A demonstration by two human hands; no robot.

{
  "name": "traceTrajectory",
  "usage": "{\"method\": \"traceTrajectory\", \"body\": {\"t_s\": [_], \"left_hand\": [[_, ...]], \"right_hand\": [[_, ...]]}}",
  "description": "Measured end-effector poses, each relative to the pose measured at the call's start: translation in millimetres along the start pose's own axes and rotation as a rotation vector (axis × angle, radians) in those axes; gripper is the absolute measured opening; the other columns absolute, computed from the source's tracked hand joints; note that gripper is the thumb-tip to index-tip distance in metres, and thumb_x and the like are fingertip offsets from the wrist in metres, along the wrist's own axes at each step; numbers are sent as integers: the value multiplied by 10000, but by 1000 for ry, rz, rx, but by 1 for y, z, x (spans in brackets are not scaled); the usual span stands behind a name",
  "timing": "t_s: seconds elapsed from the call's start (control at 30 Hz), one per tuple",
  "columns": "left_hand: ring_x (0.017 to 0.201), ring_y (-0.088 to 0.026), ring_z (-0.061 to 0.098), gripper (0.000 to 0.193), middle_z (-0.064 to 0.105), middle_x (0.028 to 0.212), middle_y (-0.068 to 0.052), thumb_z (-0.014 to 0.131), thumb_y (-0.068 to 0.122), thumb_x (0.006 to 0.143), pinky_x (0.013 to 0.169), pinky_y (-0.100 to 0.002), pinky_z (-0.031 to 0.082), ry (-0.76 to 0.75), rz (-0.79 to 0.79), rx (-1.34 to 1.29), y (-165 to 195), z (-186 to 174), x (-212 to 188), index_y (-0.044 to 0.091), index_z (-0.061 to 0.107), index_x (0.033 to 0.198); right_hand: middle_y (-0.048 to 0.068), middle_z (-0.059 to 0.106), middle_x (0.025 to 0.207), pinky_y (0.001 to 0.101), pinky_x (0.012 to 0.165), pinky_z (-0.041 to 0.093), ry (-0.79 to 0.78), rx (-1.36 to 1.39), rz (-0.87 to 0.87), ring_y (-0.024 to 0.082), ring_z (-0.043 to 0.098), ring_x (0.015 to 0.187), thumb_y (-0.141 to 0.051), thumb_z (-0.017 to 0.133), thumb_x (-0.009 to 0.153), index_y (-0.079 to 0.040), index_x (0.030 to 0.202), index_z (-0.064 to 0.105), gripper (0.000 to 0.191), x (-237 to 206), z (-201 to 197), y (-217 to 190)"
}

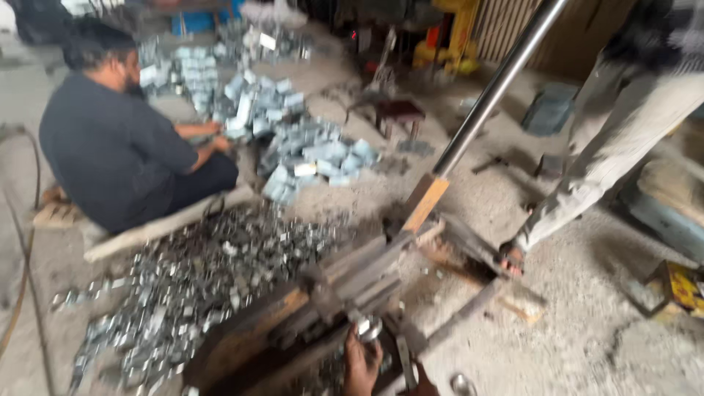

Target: The person sits on the floor and operates a manual metal press machine. They repeatedly pick up metal rings, place them into the press, and pull a lever to process the items, then remove the finished pieces.

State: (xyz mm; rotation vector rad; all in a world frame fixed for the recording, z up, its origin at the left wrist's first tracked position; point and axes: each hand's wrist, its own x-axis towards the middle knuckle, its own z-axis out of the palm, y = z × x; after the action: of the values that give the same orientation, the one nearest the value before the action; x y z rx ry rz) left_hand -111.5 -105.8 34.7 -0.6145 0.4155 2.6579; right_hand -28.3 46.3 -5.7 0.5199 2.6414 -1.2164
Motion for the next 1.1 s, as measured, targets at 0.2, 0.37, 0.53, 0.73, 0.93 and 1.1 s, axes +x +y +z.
{"method": "traceTrajectory", "body": {"t_s": [0.2,0.37,0.53,0.73,0.93,1.1], "left_hand": [[577,-201,616,390,644,818,-42,621,521,953,477,-310,519,-168,-8,59,0,-11,-7,156,644,1087],[650,-200,662,290,694,845,-36,605,421,969,565,-361,583,-50,5,278,-4,-19,-14,152,619,1073],[525,-163,577,233,599,701,-25,632,310,982,509,-372,576,20,-8,548,-33,-32,-16,79,605,991],[509,-103,500,103,556,680,0,633,183,997,441,-309,411,-213,261,1029,-30,-4,-17,95,608,1045],[851,-141,671,809,617,1216,-39,656,271,967,677,-317,577,-400,755,557,8,81,-71,215,164,1606],[1067,-225,721,556,619,1312,-172,589,330,1087,872,-368,656,-453,1132,669,28,59,-83,88,360,1532]], "right_hand": [[120,813,903,432,852,601,-4,-15,-1,310,793,918,-248,955,629,-355,1521,314,1103,0,1,1],[140,793,949,425,851,601,-10,3,-36,322,788,921,-247,948,616,-321,1527,325,1107,-8,0,-5],[166,773,989,414,788,595,12,93,-110,235,737,873,-258,952,640,-274,1527,338,1079,-14,3,-13],[124,696,798,309,466,368,-49,375,9,132,479,535,-162,825,757,-166,1454,480,777,-11,6,-19],[63,605,769,281,396,335,237,590,-40,106,442,475,-149,759,873,-66,1206,714,347,12,-1,-26],[90,675,848,276,510,384,301,919,-332,136,527,604,-29,682,848,25,1206,650,364,28,-9,-45]]}}
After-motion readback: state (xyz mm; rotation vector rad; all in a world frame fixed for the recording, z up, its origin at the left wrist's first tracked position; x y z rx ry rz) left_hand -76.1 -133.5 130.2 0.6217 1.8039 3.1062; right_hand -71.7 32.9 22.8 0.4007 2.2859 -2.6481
